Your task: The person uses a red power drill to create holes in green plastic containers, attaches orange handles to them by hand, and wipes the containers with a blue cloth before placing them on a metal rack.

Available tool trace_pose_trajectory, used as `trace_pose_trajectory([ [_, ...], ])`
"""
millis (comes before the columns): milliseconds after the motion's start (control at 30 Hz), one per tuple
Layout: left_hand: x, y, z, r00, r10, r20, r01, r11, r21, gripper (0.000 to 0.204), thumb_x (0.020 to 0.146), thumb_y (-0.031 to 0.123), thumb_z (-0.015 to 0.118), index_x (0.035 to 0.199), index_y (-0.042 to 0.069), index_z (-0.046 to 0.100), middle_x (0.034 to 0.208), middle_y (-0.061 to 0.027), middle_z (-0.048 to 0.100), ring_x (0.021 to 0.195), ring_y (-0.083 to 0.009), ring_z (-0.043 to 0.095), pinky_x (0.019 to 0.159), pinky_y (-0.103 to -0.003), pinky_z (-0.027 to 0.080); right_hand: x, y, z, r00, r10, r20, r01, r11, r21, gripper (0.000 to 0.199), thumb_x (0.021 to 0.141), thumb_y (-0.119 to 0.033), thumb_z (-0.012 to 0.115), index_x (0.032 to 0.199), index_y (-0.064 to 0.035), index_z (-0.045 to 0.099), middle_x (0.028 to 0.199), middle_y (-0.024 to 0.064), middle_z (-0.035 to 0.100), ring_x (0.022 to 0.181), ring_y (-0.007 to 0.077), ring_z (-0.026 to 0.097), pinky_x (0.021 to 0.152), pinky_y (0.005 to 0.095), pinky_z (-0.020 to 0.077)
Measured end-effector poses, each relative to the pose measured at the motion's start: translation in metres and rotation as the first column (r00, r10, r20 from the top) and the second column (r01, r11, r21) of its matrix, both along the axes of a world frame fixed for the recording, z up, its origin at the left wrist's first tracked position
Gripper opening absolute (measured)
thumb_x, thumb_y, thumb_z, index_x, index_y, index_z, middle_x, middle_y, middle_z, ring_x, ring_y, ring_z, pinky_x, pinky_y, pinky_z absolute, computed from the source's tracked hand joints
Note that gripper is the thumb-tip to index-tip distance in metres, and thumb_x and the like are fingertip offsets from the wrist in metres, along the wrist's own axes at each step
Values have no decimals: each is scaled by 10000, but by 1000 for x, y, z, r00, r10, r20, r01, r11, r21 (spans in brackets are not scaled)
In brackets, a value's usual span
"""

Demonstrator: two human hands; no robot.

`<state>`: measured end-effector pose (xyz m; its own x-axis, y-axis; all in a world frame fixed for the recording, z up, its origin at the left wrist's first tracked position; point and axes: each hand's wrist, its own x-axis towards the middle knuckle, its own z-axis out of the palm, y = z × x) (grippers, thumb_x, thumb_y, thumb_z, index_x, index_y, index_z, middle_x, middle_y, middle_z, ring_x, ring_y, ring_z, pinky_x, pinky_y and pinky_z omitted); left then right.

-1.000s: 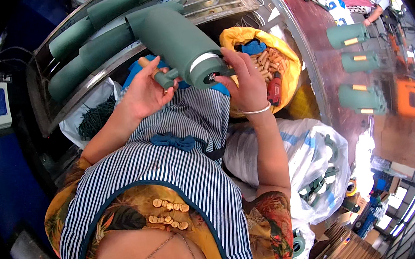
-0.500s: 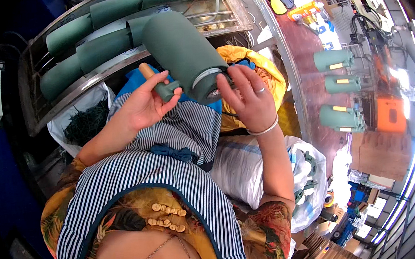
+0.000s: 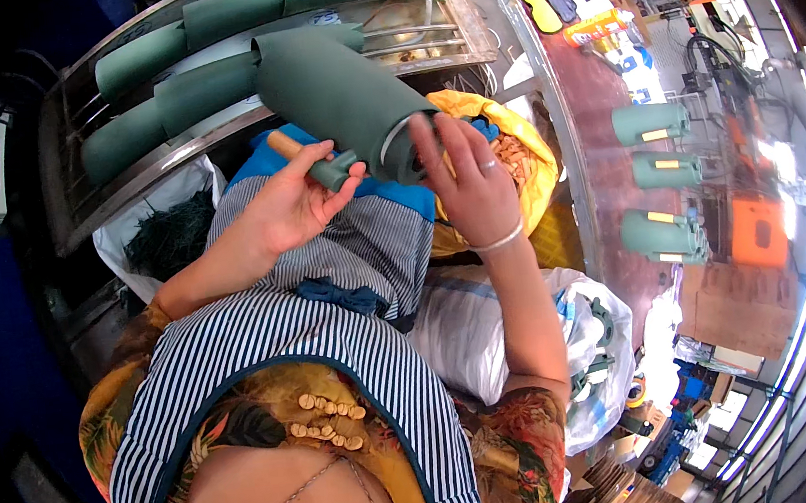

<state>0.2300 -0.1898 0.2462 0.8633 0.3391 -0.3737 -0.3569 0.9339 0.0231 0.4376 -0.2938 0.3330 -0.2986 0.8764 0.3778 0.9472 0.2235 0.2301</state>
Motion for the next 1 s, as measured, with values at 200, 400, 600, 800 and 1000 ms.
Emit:
trace_pose_trajectory([
  [200, 8, -8, 7, 972, 190, -138, -164, 970, 178, 224, 971, 212, 592, 1061, 11, 549, 1048, -160, 664, 992, -272, 683, 896, -381, 584, -41, 10, -29, 316, -565, -762, 234, 825, -514, 799, 956, -342, 580, 1552, -104, 104, 1239, 228, 563, 1052, 312, 613, 829, 363, 529],
  [400, 11, -6, 11, 964, 210, -165, -164, 952, 258, 230, 967, 212, 600, 1032, -7, 573, 1051, -156, 665, 992, -272, 682, 876, -391, 578, -13, 6, -56, 575, -187, -797, 282, 959, -22, 880, 858, -303, 704, 1524, -33, 196, 1395, 236, 461, 1266, 357, 488, 1056, 413, 395],
  [600, 36, -24, -7, 915, 314, -251, -59, 722, 689, 183, 987, 188, 547, 1045, 15, 567, 1002, -158, 666, 888, -247, 699, 771, -351, 607, -36, -12, -106, -369, -324, -871, 124, 912, -392, 449, 920, -343, 603, 1161, 17, 487, 1100, 265, 607, 925, 322, 678, 764, 420, 557],
  [800, 37, 11, -45, 815, 547, -193, 185, 71, 980, 360, 980, 195, 586, 1266, -19, 537, 1117, -101, 607, 990, -163, 590, 852, -296, 489, -29, -51, -106, -925, -246, -290, -128, 919, -372, 491, 1010, -465, 455, 1218, -20, 444, 1073, 212, 632, 955, 329, 680, 785, 422, 574],
  [1000, 7, 36, -28, 672, 640, -373, 517, -45, 855, 357, 929, 276, 665, 1163, 12, 614, 1057, -121, 655, 905, -193, 625, 829, -327, 490, 21, -312, -23, -7, -963, -269, 998, 10, -65, 362, 872, -322, 621, 1129, -68, 650, 1051, 174, 671, 960, 347, 659, 810, 453, 516],
])
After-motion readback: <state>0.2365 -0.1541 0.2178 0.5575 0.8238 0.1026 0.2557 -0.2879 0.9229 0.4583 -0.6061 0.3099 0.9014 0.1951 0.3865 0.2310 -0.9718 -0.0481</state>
